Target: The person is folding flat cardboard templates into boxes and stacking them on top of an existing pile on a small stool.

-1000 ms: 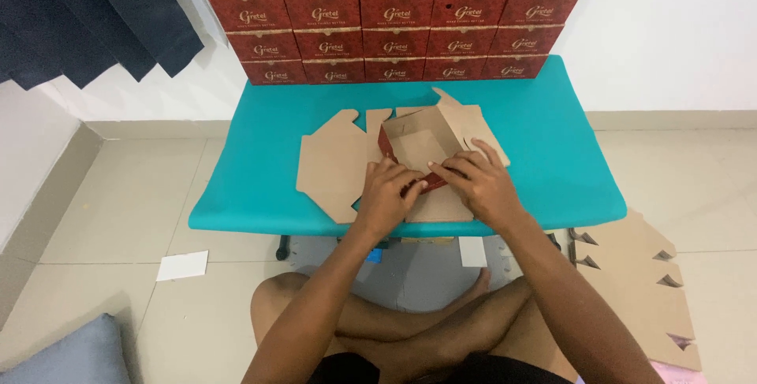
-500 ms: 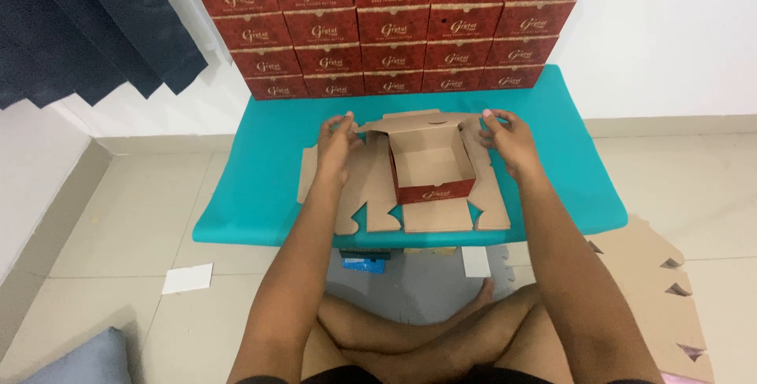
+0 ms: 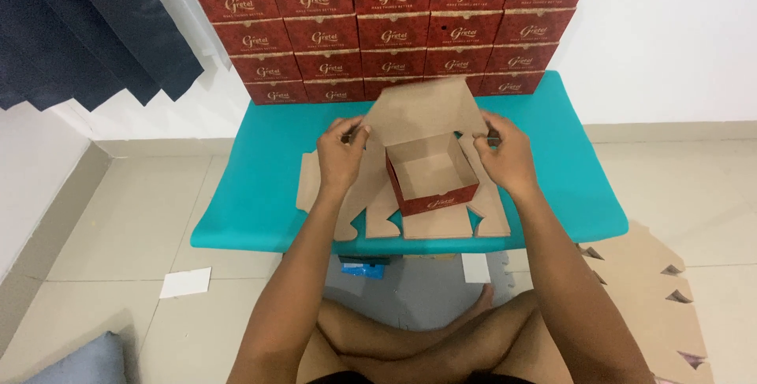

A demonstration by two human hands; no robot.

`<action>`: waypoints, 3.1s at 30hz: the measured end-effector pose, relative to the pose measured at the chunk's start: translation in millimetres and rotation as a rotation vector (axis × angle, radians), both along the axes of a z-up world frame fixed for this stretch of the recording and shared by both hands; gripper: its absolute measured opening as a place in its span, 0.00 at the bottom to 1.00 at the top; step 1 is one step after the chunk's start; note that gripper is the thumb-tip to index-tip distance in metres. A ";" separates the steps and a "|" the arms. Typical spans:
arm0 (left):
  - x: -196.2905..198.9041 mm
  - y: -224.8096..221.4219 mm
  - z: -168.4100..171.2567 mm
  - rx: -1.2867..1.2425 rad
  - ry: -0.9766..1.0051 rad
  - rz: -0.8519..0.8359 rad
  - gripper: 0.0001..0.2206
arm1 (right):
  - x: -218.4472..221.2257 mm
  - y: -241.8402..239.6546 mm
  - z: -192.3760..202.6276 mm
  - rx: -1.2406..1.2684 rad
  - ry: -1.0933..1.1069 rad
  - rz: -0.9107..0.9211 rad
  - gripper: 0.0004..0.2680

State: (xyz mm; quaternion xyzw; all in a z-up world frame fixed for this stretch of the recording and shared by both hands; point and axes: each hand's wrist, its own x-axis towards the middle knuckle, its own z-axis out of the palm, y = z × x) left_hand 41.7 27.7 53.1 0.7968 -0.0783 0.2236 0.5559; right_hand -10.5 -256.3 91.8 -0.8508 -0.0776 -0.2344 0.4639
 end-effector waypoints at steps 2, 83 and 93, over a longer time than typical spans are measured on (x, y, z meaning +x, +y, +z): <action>-29.9 -4.7 15.7 0.051 -0.012 0.002 0.08 | -6.8 -5.9 -6.1 -0.075 0.037 -0.010 0.10; 50.4 -188.5 127.5 0.229 -0.402 -0.335 0.28 | 23.0 -93.0 90.1 0.698 -0.260 0.091 0.21; 173.4 -259.8 226.9 0.893 -0.337 0.061 0.27 | 179.8 -163.7 159.5 0.597 -0.048 -0.140 0.20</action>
